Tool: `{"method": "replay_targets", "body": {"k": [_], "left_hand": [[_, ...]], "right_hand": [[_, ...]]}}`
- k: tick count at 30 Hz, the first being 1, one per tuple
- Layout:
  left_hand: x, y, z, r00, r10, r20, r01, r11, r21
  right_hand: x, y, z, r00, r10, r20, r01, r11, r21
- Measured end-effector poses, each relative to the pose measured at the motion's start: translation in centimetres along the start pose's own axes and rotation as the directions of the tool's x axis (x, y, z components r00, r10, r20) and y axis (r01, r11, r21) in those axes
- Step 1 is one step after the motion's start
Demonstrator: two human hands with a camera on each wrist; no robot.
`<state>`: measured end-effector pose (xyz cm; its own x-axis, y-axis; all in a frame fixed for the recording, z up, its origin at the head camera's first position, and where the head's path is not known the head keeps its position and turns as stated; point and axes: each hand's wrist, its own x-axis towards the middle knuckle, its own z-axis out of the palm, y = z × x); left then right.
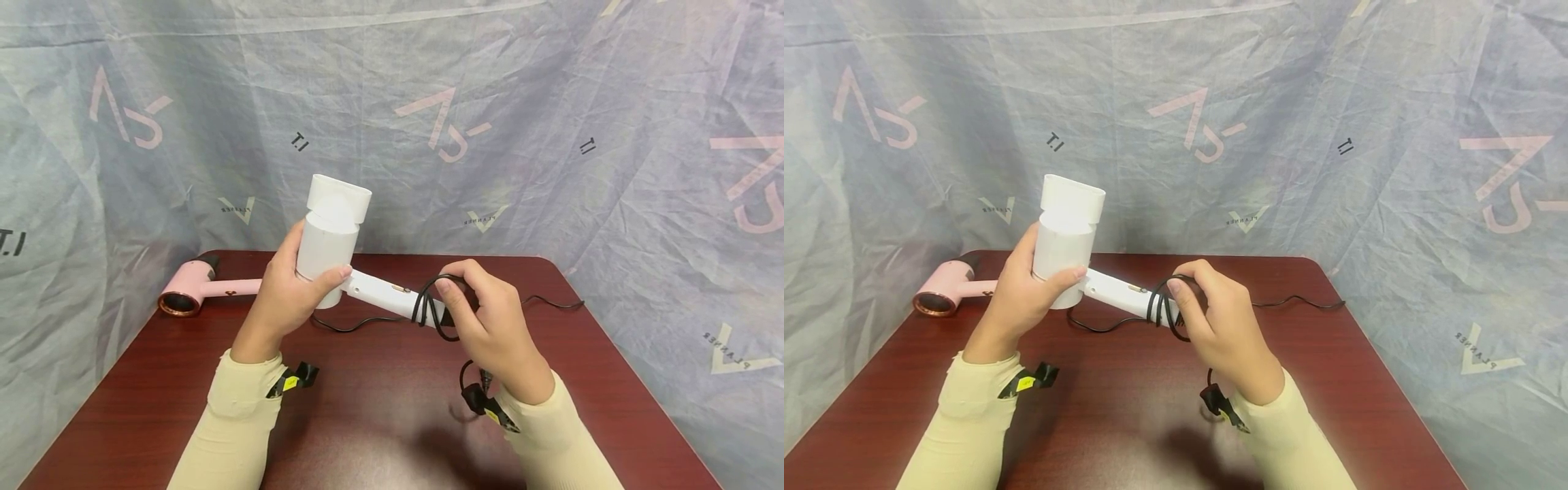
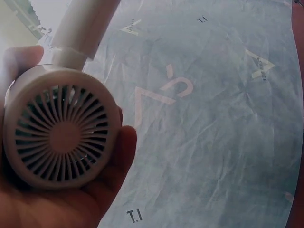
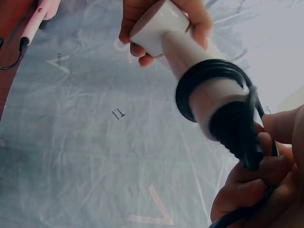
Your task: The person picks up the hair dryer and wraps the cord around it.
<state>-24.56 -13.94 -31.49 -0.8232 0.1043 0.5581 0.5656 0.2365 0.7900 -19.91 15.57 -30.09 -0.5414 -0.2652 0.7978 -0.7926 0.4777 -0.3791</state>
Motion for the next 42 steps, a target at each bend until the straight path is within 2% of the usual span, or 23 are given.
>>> {"method": "replay_targets", "body": {"k": [5,9,13,18,24,33,42], "left_hand": [[-0.1,0.2,0.0,0.995,-0.055,0.080,0.057,0.998,-0.029],[-0.2,0.3,-0.2,0.992,-0.077,0.096,0.077,0.997,0.006],[-0.2,0.5,-0.4,0.996,-0.039,0.077,0.039,0.999,-0.005],[-0.3,0.9,-0.7,0.998,0.042,0.045,-0.037,0.994,-0.103],[-0.3,1.1,-0.8,0.994,0.101,0.033,-0.093,0.978,-0.187],[-0.3,0.9,-0.8,0.992,0.128,-0.011,-0.128,0.971,-0.204],[-0.4,1.1,-0.7,0.989,0.132,-0.060,-0.142,0.969,-0.202]], "right_hand": [[0.1,0.2,0.0,0.998,0.065,-0.010,-0.065,0.997,0.035],[0.2,0.5,0.0,0.997,0.069,-0.024,-0.068,0.997,0.038],[0.2,0.9,0.0,0.997,0.076,-0.026,-0.075,0.997,0.035],[0.2,1.2,-0.1,0.990,0.140,0.032,-0.143,0.985,0.099],[0.1,1.4,-0.1,0.978,0.186,0.097,-0.198,0.970,0.139],[0.1,1.7,0.3,0.972,0.189,0.136,-0.200,0.978,0.067],[0.2,1.9,1.0,0.977,0.129,0.170,-0.136,0.990,0.030]]}}
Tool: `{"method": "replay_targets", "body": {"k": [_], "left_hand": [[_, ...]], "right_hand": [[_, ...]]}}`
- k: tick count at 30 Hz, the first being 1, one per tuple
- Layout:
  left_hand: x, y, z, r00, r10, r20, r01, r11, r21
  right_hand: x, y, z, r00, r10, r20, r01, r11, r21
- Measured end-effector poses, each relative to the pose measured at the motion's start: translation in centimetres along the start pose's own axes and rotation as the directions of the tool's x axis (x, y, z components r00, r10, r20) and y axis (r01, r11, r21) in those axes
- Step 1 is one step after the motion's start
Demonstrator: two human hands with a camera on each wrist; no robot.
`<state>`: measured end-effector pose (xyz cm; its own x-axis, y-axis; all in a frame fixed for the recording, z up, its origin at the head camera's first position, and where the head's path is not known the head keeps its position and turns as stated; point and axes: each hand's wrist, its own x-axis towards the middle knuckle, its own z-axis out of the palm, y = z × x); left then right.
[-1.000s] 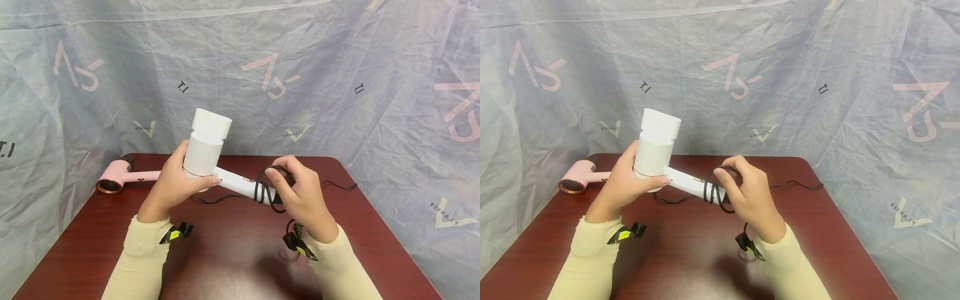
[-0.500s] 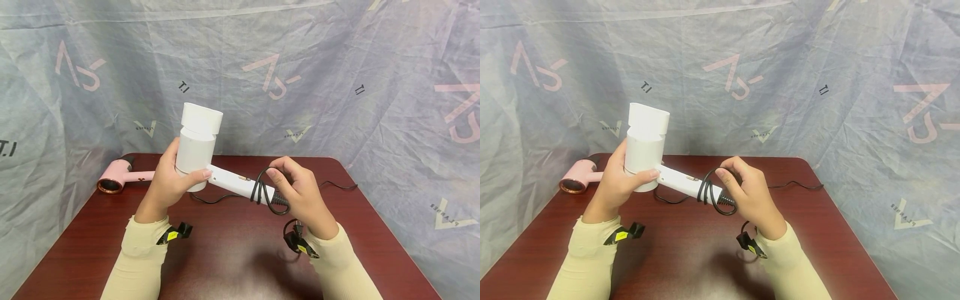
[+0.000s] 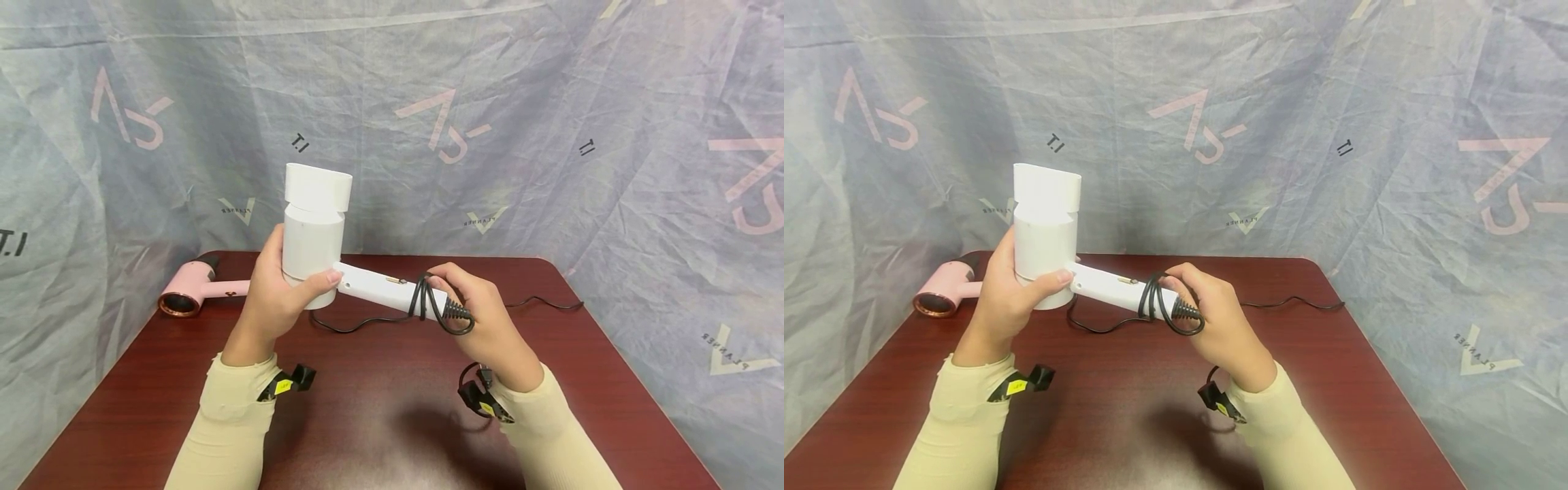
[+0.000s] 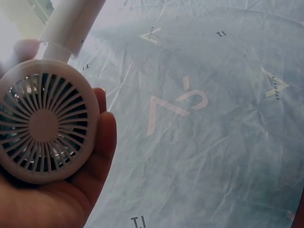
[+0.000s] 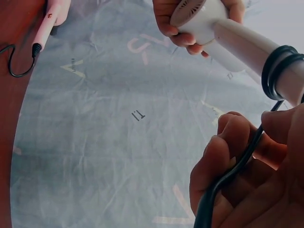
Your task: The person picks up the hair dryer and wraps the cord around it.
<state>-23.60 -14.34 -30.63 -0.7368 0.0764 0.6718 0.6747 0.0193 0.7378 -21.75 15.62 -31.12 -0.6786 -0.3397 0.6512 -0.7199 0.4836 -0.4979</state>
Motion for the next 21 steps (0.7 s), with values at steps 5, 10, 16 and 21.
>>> {"method": "replay_targets", "body": {"k": [5,10,16,21], "left_hand": [[0.04,0.03,0.20,1.000,0.007,-0.023,-0.007,1.000,-0.015],[0.09,-0.06,0.40,0.999,0.002,-0.043,-0.003,1.000,-0.016],[0.06,0.06,0.44,0.999,0.006,-0.054,-0.006,1.000,-0.001],[0.01,0.17,0.43,0.997,0.007,-0.072,-0.006,1.000,0.012]], "right_hand": [[-0.12,0.13,0.20,1.000,0.015,0.022,-0.015,1.000,-0.019],[-0.30,0.08,0.22,0.994,0.087,0.071,-0.088,0.996,0.006],[-0.40,-0.05,0.29,0.980,0.155,0.120,-0.162,0.985,0.052],[-0.37,0.04,0.41,0.979,0.142,0.147,-0.158,0.982,0.099]]}}
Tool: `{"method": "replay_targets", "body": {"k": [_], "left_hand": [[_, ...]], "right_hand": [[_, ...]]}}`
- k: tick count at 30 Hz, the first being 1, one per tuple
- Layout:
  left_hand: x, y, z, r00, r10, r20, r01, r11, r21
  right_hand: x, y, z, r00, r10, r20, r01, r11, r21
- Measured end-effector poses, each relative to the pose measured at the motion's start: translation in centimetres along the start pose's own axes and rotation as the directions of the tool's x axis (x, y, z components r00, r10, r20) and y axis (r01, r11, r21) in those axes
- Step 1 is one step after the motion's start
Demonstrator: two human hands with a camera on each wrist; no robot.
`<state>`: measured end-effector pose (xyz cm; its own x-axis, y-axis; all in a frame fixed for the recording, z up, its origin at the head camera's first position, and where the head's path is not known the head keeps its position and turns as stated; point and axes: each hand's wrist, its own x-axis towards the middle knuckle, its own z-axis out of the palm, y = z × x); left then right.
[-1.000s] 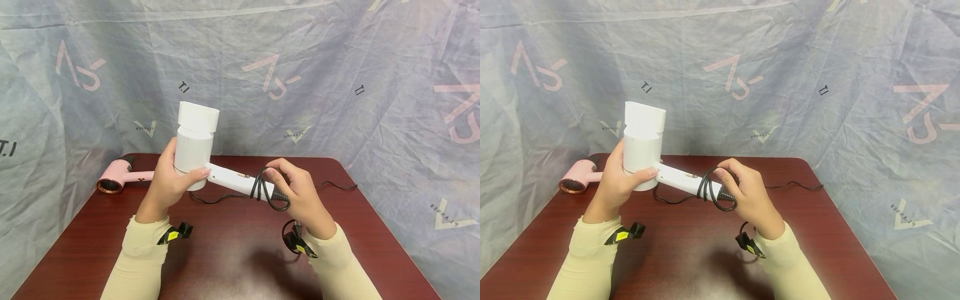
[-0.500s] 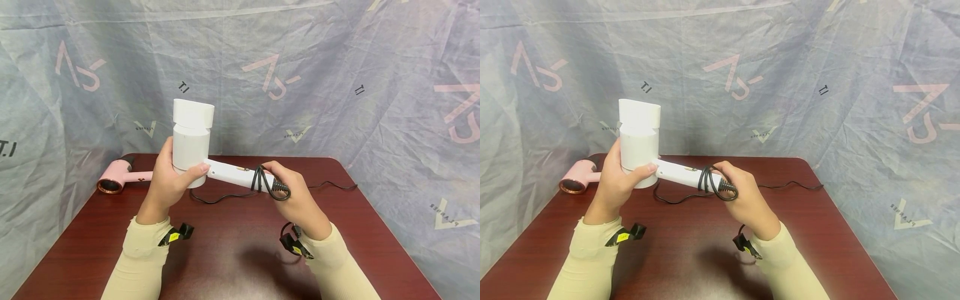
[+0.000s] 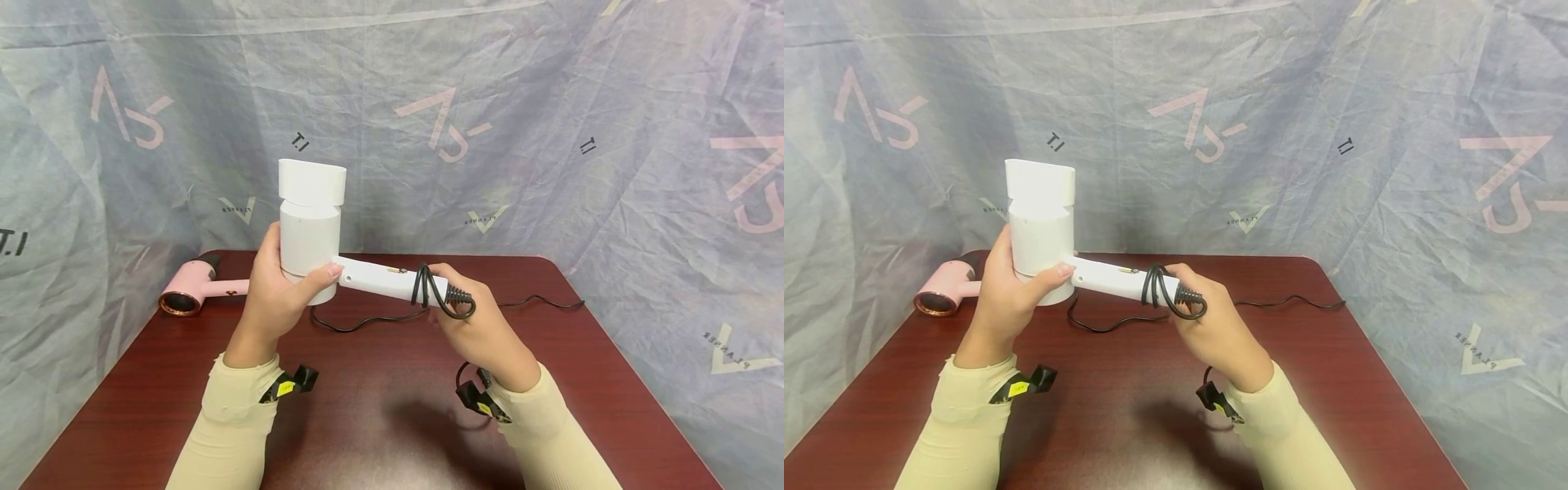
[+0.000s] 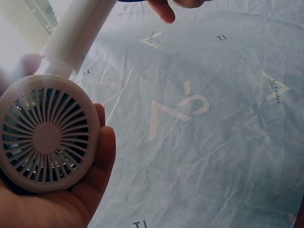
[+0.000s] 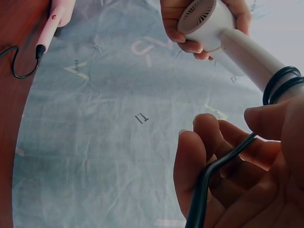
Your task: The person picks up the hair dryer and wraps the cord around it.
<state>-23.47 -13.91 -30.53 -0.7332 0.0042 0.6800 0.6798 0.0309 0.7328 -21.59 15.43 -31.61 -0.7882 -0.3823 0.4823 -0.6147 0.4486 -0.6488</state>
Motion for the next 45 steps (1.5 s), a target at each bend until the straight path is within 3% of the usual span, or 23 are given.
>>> {"method": "replay_targets", "body": {"k": [9,18,26,33,45], "left_hand": [[0.0,0.1,0.0,1.000,-0.007,-0.013,0.007,1.000,-0.003],[-0.1,0.3,0.1,1.000,-0.013,-0.027,0.013,1.000,-0.018],[0.0,0.4,0.4,0.997,-0.021,-0.076,0.018,0.999,-0.043],[0.0,0.5,0.2,0.992,-0.006,-0.127,-0.001,0.999,-0.054],[0.4,0.6,-0.3,0.975,0.033,-0.220,-0.049,0.996,-0.069]], "right_hand": [[0.1,0.0,0.2,0.999,-0.039,0.004,0.039,0.999,0.011],[0.1,-0.2,0.5,0.999,-0.026,0.025,0.025,0.999,0.038],[0.0,-0.2,0.7,1.000,-0.021,0.015,0.021,1.000,0.020],[0.2,-0.3,0.9,0.995,-0.094,0.041,0.098,0.987,-0.127],[0.2,-0.8,1.4,0.994,-0.054,0.091,0.072,0.975,-0.209]]}}
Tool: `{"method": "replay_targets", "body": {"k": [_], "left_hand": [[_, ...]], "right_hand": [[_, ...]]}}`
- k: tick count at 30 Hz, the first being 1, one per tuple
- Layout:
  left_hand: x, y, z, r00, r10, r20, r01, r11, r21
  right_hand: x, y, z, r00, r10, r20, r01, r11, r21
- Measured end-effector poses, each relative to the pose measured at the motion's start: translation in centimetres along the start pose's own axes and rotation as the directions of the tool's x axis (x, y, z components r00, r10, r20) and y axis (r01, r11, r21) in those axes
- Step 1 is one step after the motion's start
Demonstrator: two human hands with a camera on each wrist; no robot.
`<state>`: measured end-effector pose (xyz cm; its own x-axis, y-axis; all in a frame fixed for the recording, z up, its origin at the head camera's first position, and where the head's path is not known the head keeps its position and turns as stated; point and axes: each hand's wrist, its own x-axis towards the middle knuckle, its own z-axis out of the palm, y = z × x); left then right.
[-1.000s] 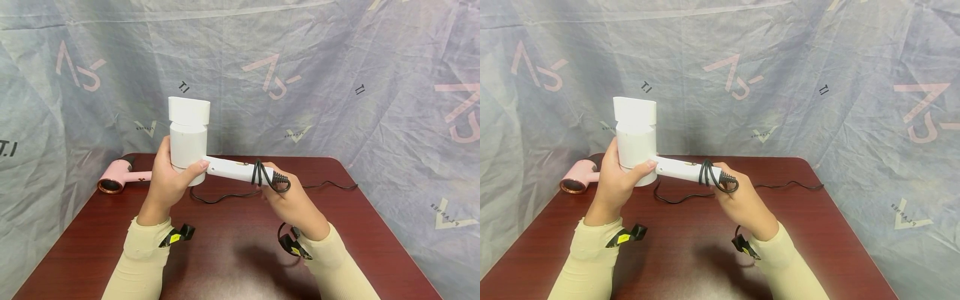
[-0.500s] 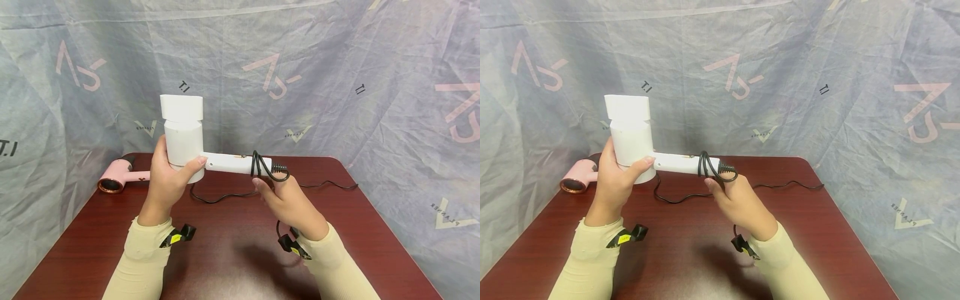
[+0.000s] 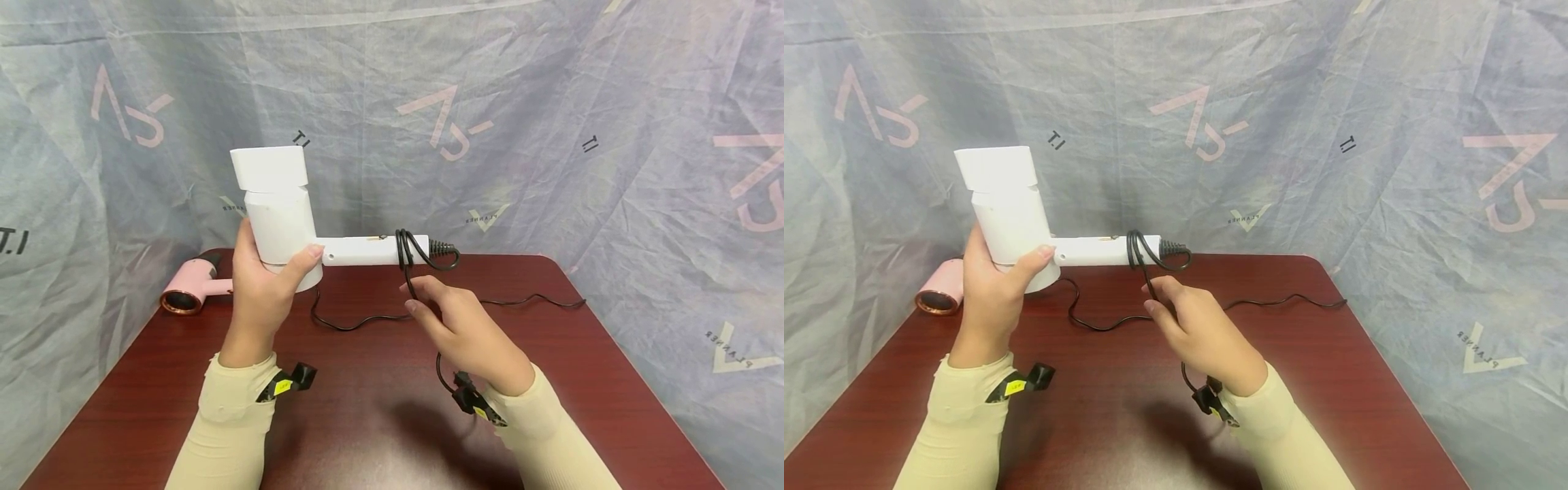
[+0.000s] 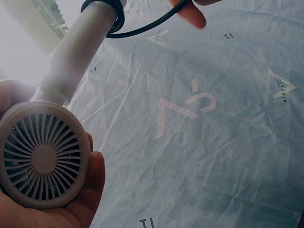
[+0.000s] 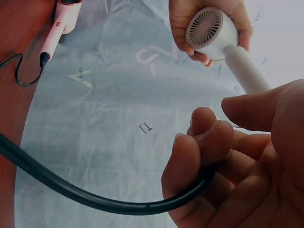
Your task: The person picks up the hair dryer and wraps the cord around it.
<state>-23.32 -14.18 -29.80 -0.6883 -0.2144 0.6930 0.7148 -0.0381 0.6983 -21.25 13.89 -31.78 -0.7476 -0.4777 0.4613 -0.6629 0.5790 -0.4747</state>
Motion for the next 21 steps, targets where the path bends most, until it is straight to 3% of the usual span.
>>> {"method": "replay_targets", "body": {"k": [11,21], "left_hand": [[0.11,0.00,0.13,0.997,0.029,-0.078,-0.033,0.998,-0.049],[0.03,-0.10,0.14,0.995,0.030,-0.096,-0.034,0.999,-0.040]], "right_hand": [[-0.47,-0.69,-0.28,0.998,-0.070,-0.006,0.070,0.998,0.007],[-0.82,-1.02,-0.36,0.992,-0.124,-0.023,0.124,0.992,-0.012]]}}
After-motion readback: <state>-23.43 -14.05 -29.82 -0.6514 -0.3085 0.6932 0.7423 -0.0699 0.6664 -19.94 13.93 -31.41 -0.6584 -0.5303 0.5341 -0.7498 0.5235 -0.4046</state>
